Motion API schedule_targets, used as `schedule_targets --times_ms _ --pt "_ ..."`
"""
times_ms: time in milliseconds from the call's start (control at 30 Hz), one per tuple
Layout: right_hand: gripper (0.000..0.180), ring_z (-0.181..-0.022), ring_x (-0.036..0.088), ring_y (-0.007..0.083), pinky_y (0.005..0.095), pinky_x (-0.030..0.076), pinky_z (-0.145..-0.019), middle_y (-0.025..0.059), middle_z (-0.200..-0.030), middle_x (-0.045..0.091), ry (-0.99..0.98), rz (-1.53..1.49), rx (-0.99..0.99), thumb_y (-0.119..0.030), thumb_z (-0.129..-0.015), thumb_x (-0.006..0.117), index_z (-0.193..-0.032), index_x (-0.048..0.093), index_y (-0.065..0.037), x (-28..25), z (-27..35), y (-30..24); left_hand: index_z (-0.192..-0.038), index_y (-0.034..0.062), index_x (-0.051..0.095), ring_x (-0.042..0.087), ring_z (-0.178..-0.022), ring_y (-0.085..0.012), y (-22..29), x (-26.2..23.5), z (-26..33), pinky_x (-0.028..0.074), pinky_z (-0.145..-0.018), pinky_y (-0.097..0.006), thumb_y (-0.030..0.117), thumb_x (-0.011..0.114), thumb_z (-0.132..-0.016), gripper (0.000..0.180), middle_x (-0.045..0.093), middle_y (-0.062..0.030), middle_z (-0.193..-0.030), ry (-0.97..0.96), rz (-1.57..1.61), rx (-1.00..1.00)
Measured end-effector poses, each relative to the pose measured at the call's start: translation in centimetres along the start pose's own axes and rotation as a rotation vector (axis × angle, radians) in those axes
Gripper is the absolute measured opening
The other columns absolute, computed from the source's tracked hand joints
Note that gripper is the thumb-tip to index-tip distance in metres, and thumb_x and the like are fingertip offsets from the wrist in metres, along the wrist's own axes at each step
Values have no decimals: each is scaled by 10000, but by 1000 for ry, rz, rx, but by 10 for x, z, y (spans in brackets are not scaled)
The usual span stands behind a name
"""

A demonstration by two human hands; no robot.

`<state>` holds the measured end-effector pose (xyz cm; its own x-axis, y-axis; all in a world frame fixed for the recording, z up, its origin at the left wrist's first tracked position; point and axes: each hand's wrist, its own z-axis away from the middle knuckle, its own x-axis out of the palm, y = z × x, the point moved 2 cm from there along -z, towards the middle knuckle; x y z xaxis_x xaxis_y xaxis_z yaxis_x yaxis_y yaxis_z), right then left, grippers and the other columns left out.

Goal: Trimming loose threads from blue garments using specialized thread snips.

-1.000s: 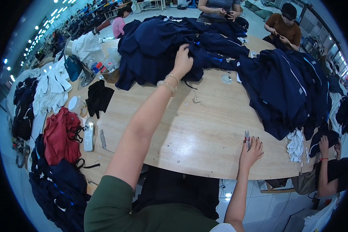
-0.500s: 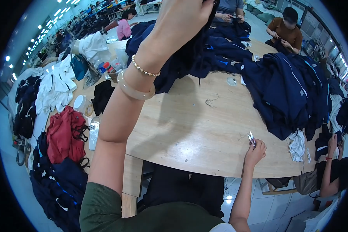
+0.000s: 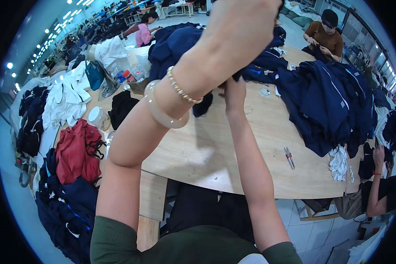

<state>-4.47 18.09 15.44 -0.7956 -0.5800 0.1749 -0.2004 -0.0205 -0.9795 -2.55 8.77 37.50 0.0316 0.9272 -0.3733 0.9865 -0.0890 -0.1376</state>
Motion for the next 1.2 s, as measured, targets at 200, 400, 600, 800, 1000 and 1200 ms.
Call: schedule_targets --times_ms 200,400,600,800,1000,1200 --pt "312 -896 670 210 322 497 -867 140 -955 717 135 453 -729 72 -772 581 -1030 708 -47 -80 -31 -87 -1012 -131 668 700 -897 -262 -15 -100 13 542 -808 -290 -106 515 -818 249 677 -189 -1180 370 -261 -293" --pt "317 -933 656 175 296 493 -859 69 -1001 714 29 455 -1052 -5 -897 592 -1188 675 -99 -134 -20 -210 -1107 58 716 623 -1066 -280 -3 -143 64 461 -941 -331 -20 524 -862 320 666 -137 -1146 84 -548 -329" --pt "286 -980 621 325 385 494 -844 138 -1015 613 -221 1198 -598 -121 -778 731 -1055 663 -103 -171 -13 -47 -1155 50 668 539 -1097 -314 16 -39 235 454 -920 -412 -141 499 -698 524 596 -39 -1289 -558 -138 -589" --pt "245 -858 629 224 329 490 -761 113 -912 639 -463 1059 -137 -121 -783 716 -993 651 -14 -184 43 -15 -1293 -48 536 473 -1251 -371 51 -15 285 384 -1083 -415 -185 444 -710 606 456 -159 -1419 -593 152 -930" --pt "236 -875 583 98 244 485 -785 48 -1028 664 -893 433 -9 -136 -906 626 -1109 625 -15 -111 106 9 -1291 -86 516 431 -1315 -386 47 -14 269 355 -1118 -410 -194 424 -723 585 426 -184 -1435 -548 174 -938" --pt "599 -1310 470 315 580 213 -1124 185 -1276 603 -858 1263 -150 -478 -843 680 -1282 605 -78 -145 75 33 -1213 -104 573 487 -1266 -376 12 -39 267 382 -1090 -390 -96 450 -777 454 492 -215 -1368 -454 17 -894"
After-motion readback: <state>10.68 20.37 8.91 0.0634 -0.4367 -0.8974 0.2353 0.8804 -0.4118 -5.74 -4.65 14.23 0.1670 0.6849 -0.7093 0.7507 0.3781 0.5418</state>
